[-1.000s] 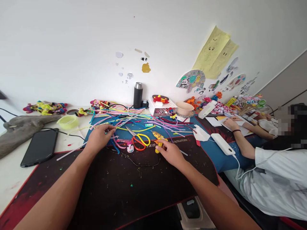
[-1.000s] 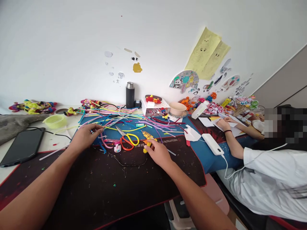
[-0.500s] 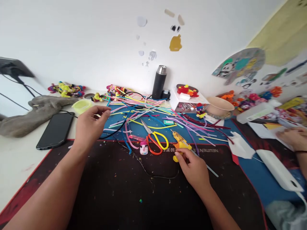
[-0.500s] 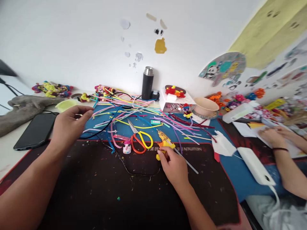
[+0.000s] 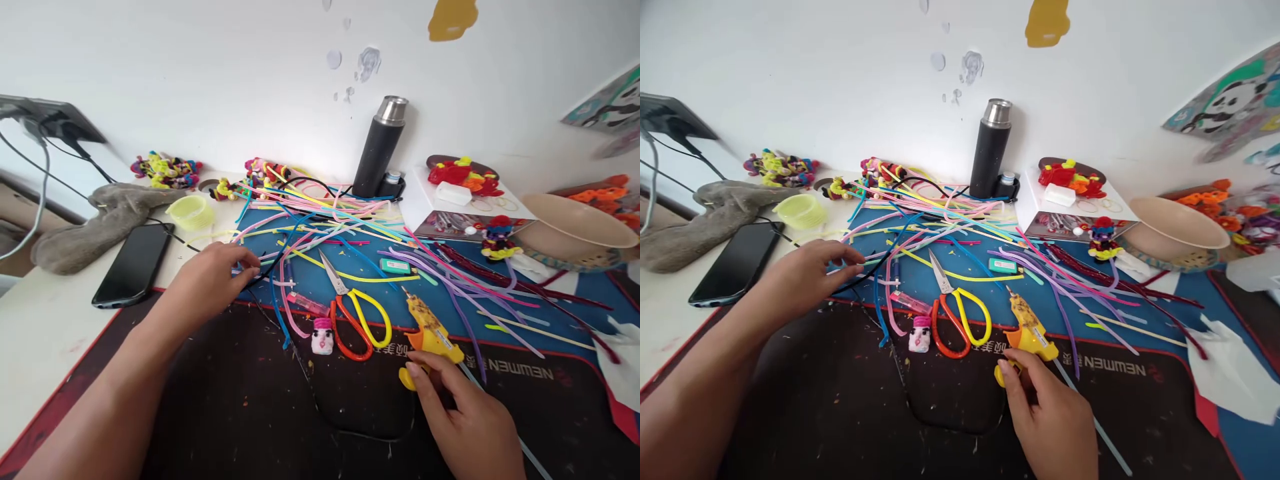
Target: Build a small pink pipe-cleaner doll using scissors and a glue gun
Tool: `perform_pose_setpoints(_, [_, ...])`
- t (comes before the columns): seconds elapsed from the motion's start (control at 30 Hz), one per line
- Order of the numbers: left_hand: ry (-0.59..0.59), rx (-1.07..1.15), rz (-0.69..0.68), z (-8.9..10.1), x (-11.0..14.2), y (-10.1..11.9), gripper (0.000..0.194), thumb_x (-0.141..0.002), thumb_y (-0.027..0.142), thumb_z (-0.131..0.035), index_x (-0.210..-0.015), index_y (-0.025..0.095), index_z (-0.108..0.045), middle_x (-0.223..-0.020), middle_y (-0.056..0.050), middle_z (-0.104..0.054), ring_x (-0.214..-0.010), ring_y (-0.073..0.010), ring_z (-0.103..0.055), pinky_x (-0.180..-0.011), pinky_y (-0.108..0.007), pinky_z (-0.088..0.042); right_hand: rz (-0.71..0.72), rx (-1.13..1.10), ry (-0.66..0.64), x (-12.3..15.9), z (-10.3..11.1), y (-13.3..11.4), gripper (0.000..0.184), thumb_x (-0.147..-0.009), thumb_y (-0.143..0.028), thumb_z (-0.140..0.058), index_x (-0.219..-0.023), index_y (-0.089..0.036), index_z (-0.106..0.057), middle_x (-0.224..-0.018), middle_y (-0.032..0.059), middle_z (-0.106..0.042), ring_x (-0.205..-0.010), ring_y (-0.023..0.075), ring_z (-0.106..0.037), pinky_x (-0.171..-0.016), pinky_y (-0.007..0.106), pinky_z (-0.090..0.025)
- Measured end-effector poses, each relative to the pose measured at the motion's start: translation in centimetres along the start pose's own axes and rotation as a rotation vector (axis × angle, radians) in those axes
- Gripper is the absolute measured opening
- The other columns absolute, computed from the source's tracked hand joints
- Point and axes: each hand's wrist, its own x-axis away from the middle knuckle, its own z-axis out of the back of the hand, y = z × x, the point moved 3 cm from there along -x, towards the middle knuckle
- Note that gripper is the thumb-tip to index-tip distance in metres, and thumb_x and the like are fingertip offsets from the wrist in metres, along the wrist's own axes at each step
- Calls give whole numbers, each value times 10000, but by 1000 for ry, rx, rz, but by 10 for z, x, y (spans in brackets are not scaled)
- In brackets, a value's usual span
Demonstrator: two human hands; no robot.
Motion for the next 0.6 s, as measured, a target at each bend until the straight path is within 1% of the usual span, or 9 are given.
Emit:
perform_pose_setpoints(0.07, [-36,-36,-39,-7,1,-6,314,-927,467,-559,-920,274,-807,-989,-92,-819,-986,-350,-713,-866,-421,-522,16,4,-27,-1,0,5,438,-1051,-641,-568,-1020,-302,-843,-715,-19,-814,-438,151,-686,-450,240,-521])
perform_pose_setpoints(0.13, [-48,-62,-47,-11,1,-11,334,-945,482,-549,-876,279,-805,-955,-99,-812,-955,-351,-715,-846,-416,-521,11,16,-37,-1,1,9,437,-1044,-645,-572,-1027,-310,-852,-753,-8,-833,-478,171,-724,-451,240,-541])
perform_pose_setpoints(0.23, [-82,-90,-8,-14,2,-16,355,-943,514,-545,-813,294,-791,-817,-92,-781,-820,-341,-707,-738,-401,-503,-3,21,-57,-1,1,14,440,-1025,-659,-581,-1017,-320,-862,-807,9,-851,-525,202,-761,-461,249,-569])
perform_pose_setpoints(0.33, [-87,-84,39,-14,3,-15,272,-916,478,-586,-860,308,-791,-763,-70,-763,-759,-333,-698,-718,-394,-498,-21,14,-83,0,0,18,422,-1006,-658,-596,-1019,-333,-865,-820,8,-854,-538,214,-770,-453,256,-572])
perform_pose_setpoints(0.4, [-65,-59,37,-14,3,-11,199,-891,421,-629,-923,312,-793,-806,-63,-774,-794,-333,-706,-776,-401,-522,-29,11,-94,-1,-2,21,408,-997,-655,-608,-1024,-340,-865,-804,5,-848,-520,213,-759,-431,258,-556])
perform_pose_setpoints(0.47, [-54,-25,-4,-16,4,-6,173,-891,373,-642,-963,307,-785,-881,-63,-787,-848,-329,-712,-854,-412,-539,-31,10,-103,-1,-3,22,400,-994,-652,-616,-1040,-343,-865,-798,6,-847,-517,212,-756,-423,257,-548])
perform_pose_setpoints(0.53, [-47,-3,-59,-18,5,-1,162,-906,340,-624,-969,298,-768,-943,-65,-786,-896,-322,-712,-900,-417,-543,-28,11,-105,0,-4,23,398,-997,-648,-617,-1055,-343,-865,-806,9,-850,-530,214,-765,-423,251,-551])
perform_pose_setpoints(0.6, [-42,-8,-107,-21,5,2,167,-933,327,-586,-956,287,-747,-970,-71,-773,-929,-321,-703,-892,-418,-541,-19,12,-105,1,-3,23,389,-1000,-640,-621,-1063,-344,-865,-808,7,-851,-537,211,-771,-418,238,-551])
